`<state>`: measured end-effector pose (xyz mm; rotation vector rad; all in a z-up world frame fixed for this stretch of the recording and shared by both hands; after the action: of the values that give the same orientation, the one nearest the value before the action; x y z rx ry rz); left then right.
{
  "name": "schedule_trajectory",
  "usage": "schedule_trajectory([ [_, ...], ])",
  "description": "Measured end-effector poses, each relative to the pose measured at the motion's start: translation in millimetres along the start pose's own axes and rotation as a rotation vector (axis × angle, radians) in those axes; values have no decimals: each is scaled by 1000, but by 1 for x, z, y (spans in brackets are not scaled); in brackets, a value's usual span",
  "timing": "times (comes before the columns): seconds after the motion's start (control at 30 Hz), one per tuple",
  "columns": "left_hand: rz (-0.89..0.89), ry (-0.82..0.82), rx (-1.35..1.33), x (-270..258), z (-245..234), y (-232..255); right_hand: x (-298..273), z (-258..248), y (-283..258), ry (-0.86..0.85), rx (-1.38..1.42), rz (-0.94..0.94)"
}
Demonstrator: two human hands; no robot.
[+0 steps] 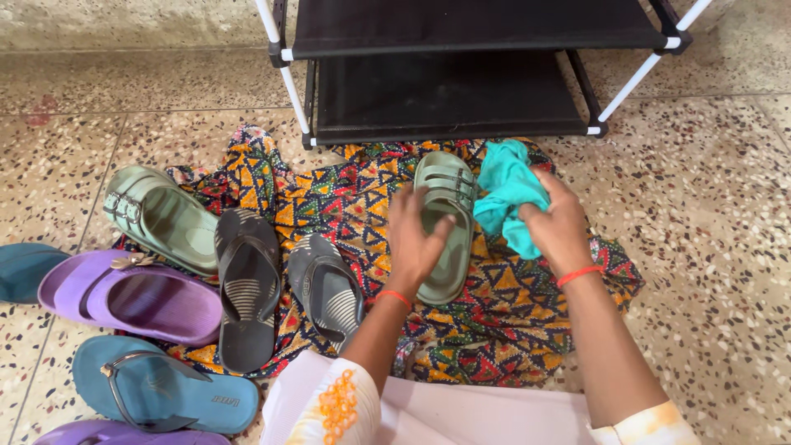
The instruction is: The person sits on a patterned mat and wipes several pairs of sandals and flip-flops with a teal cloth. They clean the soles and straps of each shoe, then place the cleaned shoes on a nearby three-tier shoe rack.
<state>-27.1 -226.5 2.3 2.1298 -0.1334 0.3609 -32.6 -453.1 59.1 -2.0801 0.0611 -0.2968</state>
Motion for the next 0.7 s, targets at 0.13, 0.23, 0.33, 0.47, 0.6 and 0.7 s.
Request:
schedule_trajectory([
  [0.13,-30,-321,-73,-9,3,-1,-8,11,1,-90,-56,92],
  [0.23,-71,-348,-18,-14,7,4,-21,26,-4,-109,-146,32],
  [0.33,4,-285,12,-23,9,12,-24,37,-24,-45,-193,-189],
  [0.47,9,-295,99,-34,13,16,-18,51,-51,-1,-460,-454],
  [0.6,-50,-381,154,-31,8,11,-19,82,-49,-178,-603,-465],
  [0.7,-76,-408,272,-31,-1,11,-30,90,-27,-65,-517,-434],
])
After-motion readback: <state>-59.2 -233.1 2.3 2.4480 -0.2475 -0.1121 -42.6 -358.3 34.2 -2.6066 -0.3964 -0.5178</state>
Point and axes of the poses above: each hand's wrist, its own x-axis towards the middle knuckle, its own z-axis out of the palm, y = z × x, the point moved 3 cm from there along x, towards the middle knuckle, and after that the axes turned 2 degrees about -y, right-handed, at the moved point
